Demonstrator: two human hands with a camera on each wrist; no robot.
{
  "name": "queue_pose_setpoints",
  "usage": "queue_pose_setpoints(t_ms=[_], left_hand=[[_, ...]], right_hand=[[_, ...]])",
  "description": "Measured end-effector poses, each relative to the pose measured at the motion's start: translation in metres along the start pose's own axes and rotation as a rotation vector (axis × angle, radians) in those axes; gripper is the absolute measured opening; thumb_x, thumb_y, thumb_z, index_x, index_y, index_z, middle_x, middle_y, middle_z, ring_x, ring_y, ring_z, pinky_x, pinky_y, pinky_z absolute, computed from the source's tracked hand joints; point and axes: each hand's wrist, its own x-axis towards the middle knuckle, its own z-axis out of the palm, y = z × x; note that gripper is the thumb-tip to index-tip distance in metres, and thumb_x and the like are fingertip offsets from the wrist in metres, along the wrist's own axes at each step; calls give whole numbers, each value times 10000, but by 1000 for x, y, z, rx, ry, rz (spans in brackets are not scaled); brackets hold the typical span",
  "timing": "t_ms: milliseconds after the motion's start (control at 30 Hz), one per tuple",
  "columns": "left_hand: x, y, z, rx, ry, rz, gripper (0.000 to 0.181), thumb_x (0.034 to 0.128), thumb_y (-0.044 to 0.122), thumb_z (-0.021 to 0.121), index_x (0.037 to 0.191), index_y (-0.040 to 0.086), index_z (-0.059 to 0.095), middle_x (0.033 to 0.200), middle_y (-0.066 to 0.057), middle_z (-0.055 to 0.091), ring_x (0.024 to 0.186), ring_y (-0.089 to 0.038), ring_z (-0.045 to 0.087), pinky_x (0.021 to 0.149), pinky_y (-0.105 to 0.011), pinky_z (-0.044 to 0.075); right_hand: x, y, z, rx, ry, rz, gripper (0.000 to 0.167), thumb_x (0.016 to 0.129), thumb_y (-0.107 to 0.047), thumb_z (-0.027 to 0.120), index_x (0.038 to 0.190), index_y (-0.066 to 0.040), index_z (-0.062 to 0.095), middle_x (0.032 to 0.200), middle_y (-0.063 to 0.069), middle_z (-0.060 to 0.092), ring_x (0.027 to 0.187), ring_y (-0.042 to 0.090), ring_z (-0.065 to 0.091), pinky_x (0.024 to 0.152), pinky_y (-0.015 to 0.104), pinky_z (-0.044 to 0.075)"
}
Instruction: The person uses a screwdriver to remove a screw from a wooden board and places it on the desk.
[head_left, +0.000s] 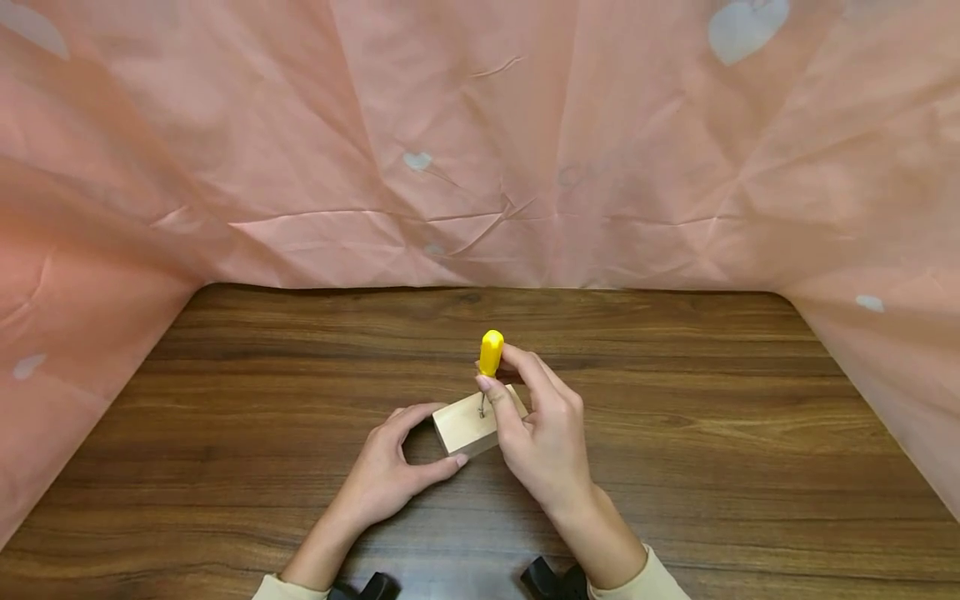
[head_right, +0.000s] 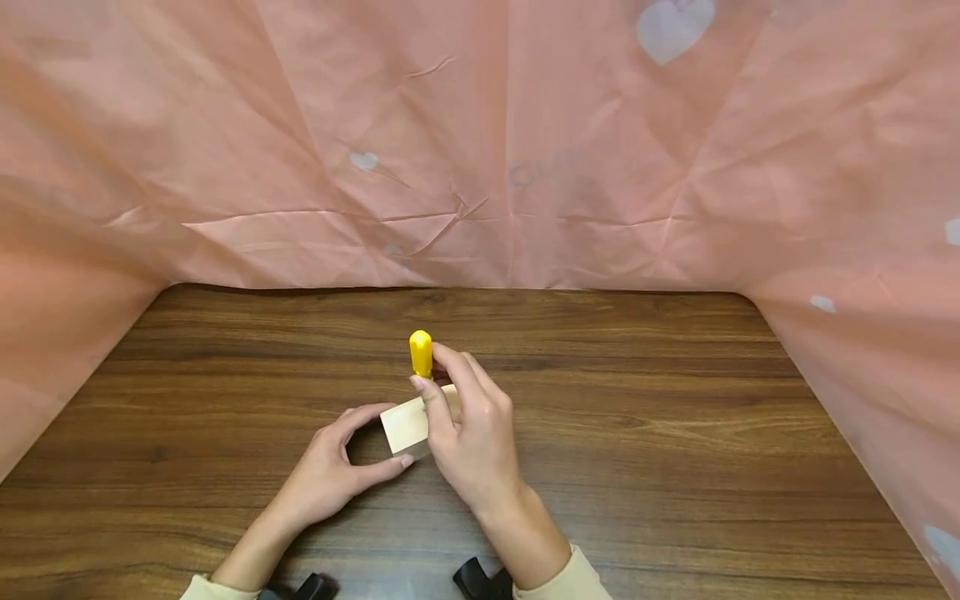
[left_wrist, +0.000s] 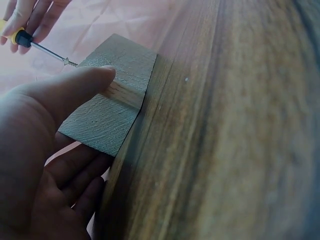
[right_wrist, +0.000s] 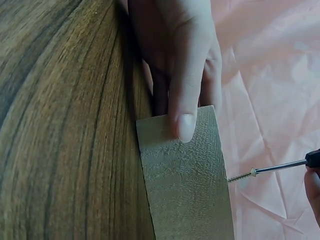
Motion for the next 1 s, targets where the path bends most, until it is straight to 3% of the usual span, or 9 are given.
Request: queue_pose_setpoints(t_ms=[133, 267, 367, 433, 633, 1000], left_hand=[[-2, 0, 1, -6, 2, 4, 569, 803, 350, 963, 1319, 343, 723, 1232, 166, 741, 1143, -76, 647, 1048, -401, 502], [-1, 1, 0, -8, 5, 9, 570, 803, 339, 964, 1320, 331, 725, 1230, 156, 744, 1134, -81, 648, 1033, -396, 507], [-1, 0, -1, -9, 2, 4, 568, 808, 349, 960, 1323, 341, 722, 1234, 163, 741, 1128, -80, 643, 1025, -395, 504], [0, 0, -1, -11, -3, -2, 563, 814, 364, 956, 1324, 353, 719, 1237, 170, 736, 1130, -76, 640, 1027, -393, 500], [0, 0, -1, -7, -6, 8, 566, 815, 370, 953, 1330, 347, 718, 1241, 169, 741, 1130, -80, 644, 1028, -395, 504], [-1, 0, 0, -15, -5, -16, 563, 811, 370, 955, 1323, 344, 722, 1249, 149, 742, 1159, -90, 649, 1051, -438, 492]], right_hand=[[-2, -1, 0, 3, -6, 0, 289, 950, -7, 789, 1234, -26, 735, 1018, 66, 782, 989, 208, 777, 811, 252, 616], [-2, -3, 2, 19, -21, -14, 312, 944, 14, 783, 1249, -11, 723, 1023, 82, 766, 1009, 212, 760, 877, 203, 599], [-1, -3, 4, 33, -29, -23, 321, 949, 24, 768, 1264, 14, 706, 1035, 105, 754, 1022, 213, 751, 1008, 260, 588], [-1, -3, 4, 36, -27, -24, 320, 953, 28, 760, 1268, 25, 700, 1038, 112, 752, 1018, 215, 747, 1028, 271, 584], [-2, -4, 3, 7, -23, -26, 314, 961, 19, 756, 1270, 21, 701, 1035, 108, 781, 1007, 215, 760, 998, 257, 587], [-2, -5, 2, 11, -71, -17, 300, 1003, 11, 712, 1301, 5, 681, 1086, 78, 789, 1052, 208, 764, 944, 374, 622]])
